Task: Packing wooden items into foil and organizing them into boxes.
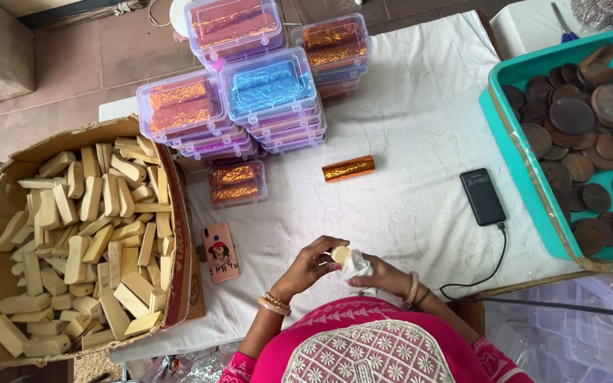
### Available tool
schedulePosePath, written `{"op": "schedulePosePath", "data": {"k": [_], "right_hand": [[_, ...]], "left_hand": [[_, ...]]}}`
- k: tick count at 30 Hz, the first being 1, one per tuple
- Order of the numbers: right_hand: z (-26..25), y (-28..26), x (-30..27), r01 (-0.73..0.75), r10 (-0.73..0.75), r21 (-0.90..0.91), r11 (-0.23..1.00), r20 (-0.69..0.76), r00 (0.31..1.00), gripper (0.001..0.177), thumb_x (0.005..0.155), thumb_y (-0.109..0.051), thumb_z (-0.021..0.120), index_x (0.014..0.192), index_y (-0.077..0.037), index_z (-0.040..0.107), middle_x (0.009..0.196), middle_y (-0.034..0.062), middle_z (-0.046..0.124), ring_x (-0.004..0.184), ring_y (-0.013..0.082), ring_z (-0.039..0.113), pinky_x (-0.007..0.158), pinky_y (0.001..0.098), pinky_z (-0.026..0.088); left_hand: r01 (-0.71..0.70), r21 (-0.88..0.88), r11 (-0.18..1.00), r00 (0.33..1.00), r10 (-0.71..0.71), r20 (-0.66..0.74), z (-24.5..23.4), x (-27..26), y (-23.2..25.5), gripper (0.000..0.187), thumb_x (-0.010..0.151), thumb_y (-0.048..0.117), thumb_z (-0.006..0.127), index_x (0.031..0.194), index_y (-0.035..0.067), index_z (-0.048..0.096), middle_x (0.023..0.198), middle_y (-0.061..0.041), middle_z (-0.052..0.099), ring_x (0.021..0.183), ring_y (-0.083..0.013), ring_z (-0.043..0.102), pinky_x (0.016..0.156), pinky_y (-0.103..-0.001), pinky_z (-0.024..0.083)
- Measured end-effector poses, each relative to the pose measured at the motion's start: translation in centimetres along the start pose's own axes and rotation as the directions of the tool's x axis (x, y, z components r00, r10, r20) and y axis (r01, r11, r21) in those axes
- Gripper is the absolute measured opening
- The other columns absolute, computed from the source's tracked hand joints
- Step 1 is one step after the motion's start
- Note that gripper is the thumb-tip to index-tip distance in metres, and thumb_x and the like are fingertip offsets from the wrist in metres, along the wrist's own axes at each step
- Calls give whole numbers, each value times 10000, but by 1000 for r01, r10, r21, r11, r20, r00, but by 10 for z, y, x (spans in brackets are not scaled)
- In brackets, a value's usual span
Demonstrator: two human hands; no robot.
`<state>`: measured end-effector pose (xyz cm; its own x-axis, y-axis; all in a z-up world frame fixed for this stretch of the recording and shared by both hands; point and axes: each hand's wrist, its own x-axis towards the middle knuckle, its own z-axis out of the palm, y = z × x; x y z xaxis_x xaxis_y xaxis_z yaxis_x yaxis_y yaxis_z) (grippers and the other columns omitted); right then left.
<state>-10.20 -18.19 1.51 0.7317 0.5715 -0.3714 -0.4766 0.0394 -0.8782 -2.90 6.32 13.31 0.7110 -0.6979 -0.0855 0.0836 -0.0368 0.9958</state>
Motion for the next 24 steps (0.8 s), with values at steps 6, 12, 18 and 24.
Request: {"op": "schedulePosePath", "data": {"k": [6,12,18,24], "right_hand": [[23,-62,2,-87,-151,-657,749,-297,943,665,791,-232,769,1366,-30,504,1076,117,717,944,185,727,779,326,594],[-27,-6,11,-123,129,69,990,-91,987,740,810,-300,831,1385,39,514,1116,131,687,985,229,694,836,343,608],[-11,-29,1,43,-64,-186,982,-111,992,754,822,-337,829,1418,-44,471,1205,113,672,1094,190,648,927,336,533],[-19,-17,11,-104,-104,-598,795,-302,948,452,949,-485,642,1105,-61,652,849,64,756,656,120,741,610,270,647]], "left_hand": [[-50,127,991,998,53,-24,5,14,-19,415,907,-16,714,1303,107,687,1258,-65,641,1160,-220,679,1004,-337,567],[-31,78,996,998,35,-50,9,20,-16,433,881,-13,721,1299,82,662,1238,-57,665,1144,-196,691,989,-325,566],[45,-127,991,981,-67,-180,7,17,-54,361,908,-2,696,1264,49,669,1263,-71,656,1125,-179,696,982,-311,580],[51,-243,969,957,-117,-265,6,20,-67,397,908,-13,693,1297,57,650,1184,-73,712,1066,-168,698,970,-303,623]]}}
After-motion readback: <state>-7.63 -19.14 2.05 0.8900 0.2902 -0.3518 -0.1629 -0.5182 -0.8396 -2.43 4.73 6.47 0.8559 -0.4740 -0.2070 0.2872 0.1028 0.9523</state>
